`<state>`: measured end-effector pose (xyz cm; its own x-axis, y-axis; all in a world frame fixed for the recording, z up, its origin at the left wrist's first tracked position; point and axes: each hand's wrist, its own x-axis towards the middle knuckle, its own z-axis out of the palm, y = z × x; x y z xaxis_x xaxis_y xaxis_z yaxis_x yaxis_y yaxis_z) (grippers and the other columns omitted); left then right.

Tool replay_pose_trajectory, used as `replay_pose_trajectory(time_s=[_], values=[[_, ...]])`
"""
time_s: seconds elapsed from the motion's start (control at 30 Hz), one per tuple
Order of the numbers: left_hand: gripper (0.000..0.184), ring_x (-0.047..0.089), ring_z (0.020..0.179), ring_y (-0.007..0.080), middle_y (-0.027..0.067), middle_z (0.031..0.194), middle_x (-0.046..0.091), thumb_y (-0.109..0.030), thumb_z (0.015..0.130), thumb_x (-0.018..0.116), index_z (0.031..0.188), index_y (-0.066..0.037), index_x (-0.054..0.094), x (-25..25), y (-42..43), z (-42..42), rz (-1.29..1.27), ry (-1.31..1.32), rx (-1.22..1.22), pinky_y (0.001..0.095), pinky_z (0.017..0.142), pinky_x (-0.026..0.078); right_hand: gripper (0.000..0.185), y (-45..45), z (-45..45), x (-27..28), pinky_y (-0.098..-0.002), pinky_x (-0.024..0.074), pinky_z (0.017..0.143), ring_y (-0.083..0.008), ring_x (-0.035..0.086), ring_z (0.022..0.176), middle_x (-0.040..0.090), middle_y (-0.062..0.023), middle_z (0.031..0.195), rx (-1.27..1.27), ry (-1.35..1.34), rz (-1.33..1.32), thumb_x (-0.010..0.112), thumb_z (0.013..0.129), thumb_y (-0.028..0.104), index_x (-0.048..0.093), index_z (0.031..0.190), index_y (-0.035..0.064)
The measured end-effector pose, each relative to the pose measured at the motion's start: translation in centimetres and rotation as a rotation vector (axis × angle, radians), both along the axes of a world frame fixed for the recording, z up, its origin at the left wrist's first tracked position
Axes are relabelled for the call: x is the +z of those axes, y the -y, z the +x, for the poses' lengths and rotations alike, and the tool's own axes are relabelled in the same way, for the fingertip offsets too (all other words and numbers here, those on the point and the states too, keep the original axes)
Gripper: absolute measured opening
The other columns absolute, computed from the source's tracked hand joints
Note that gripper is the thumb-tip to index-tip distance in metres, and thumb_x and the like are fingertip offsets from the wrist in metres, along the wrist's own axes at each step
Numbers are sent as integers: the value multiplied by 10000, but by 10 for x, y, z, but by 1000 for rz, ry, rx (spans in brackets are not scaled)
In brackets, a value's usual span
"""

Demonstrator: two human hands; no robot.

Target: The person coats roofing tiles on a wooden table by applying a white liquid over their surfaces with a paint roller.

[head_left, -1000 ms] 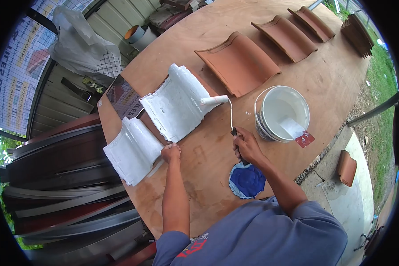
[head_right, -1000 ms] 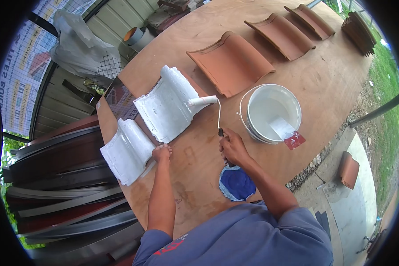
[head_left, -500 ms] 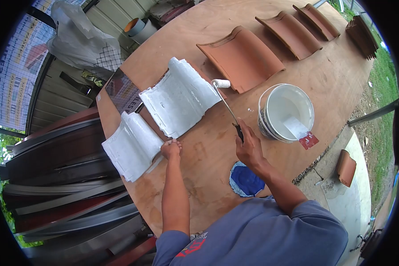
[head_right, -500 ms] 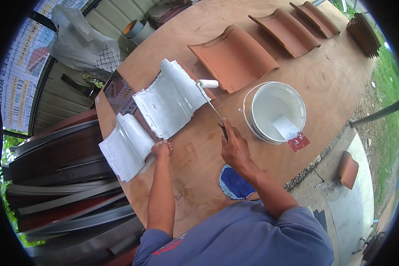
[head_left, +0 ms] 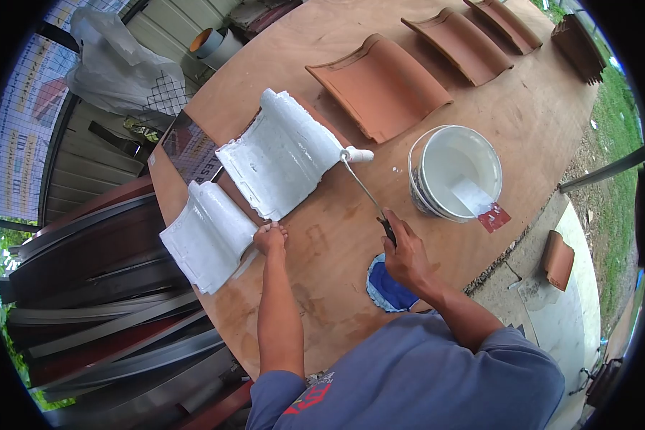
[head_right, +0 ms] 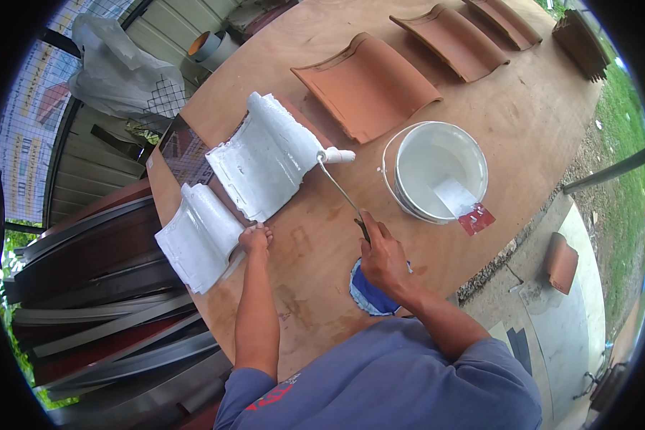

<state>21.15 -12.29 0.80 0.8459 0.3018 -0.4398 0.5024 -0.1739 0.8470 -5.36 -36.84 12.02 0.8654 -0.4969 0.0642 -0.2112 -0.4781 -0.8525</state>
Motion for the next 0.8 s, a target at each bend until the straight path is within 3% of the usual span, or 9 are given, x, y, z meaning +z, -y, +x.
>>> replay_pose_trajectory(time_s=[0.13, 0.2, 0.23, 0.3, 0.4, 0.5, 0.63, 0.7, 0.8], values=[[141, 682, 614, 163, 111, 813, 731, -74, 1021, 680, 942, 43, 682, 8, 3, 0, 46, -6, -6, 285, 533, 574, 662, 4, 34, -17, -529, 555, 879, -503, 670, 1044, 660, -280, 1223, 8, 112, -1, 649, 927, -5, 438, 1553, 27], [142, 682, 613, 163, 109, 812, 731, -75, 1022, 679, 939, 41, 682, 10, 3, 1, 46, 1, -11, 285, 532, 574, 601, 5, 56, -20, -446, 558, 928, -378, 707, 1072, 692, -255, 1236, -50, 150, 61, 670, 949, 0, 492, 1523, 5], [144, 682, 613, 162, 108, 811, 731, -76, 1022, 678, 936, 39, 681, 8, 2, 0, 43, -3, -13, 285, 532, 574, 601, 7, 68, -20, -446, 558, 928, -378, 707, 1072, 692, -255, 1236, -52, 155, 63, 670, 949, 0, 492, 1523, 5], [145, 682, 614, 161, 106, 809, 731, -79, 1023, 678, 936, 37, 683, 4, -1, 0, 33, -2, -13, 285, 532, 574, 574, 12, 93, -18, -423, 569, 847, -311, 712, 961, 703, -235, 1167, -72, 174, 153, 668, 958, 24, 516, 1511, 8], [147, 683, 611, 158, 103, 807, 731, -84, 1025, 680, 936, 33, 686, 6, 2, -1, 35, -8, -7, 285, 528, 574, 565, 21, 132, -5, -491, 544, 885, -419, 717, 1036, 721, -277, 1071, -64, 76, 270, 664, 956, 60, 516, 1499, 16], [147, 681, 603, 154, 100, 806, 732, -88, 1024, 685, 938, 30, 689, 10, 5, -1, 62, -18, 1, 286, 520, 576, 565, 30, 173, 28, -489, 570, 824, -415, 747, 949, 733, -286, 1018, -54, -32, 399, 676, 942, 81, 537, 1488, 40], [151, 676, 592, 150, 96, 798, 730, -93, 1023, 690, 936, 31, 689, 7, 2, 0, 63, -17, -5, 288, 505, 574, 565, 44, 241, 18, -487, 596, 726, -398, 766, 840, 734, -297, 1018, -35, 18, 344, 681, 928, 80, 554, 1477, 50], [152, 674, 592, 150, 96, 795, 729, -92, 1022, 690, 933, 31, 687, 11, 4, -1, 69, -16, -6, 287, 503, 571, 508, 52, 277, 2, -456, 592, 684, -324, 751, 732, 730, -217, 911, -35, 129, 121, 693, 924, 85, 618, 1423, 30], [130, 665, 586, 152, 96, 790, 726, -80, 1016, 694, 944, 27, 678, 11, 3, -1, 34, -31, -2, 283, 494, 558, 531, 61, 288, 43, -488, 599, 741, -370, 757, 797, 742, -247, 961, 31, -64, 287, 685, 897, 77, 622, 1424, 46]])
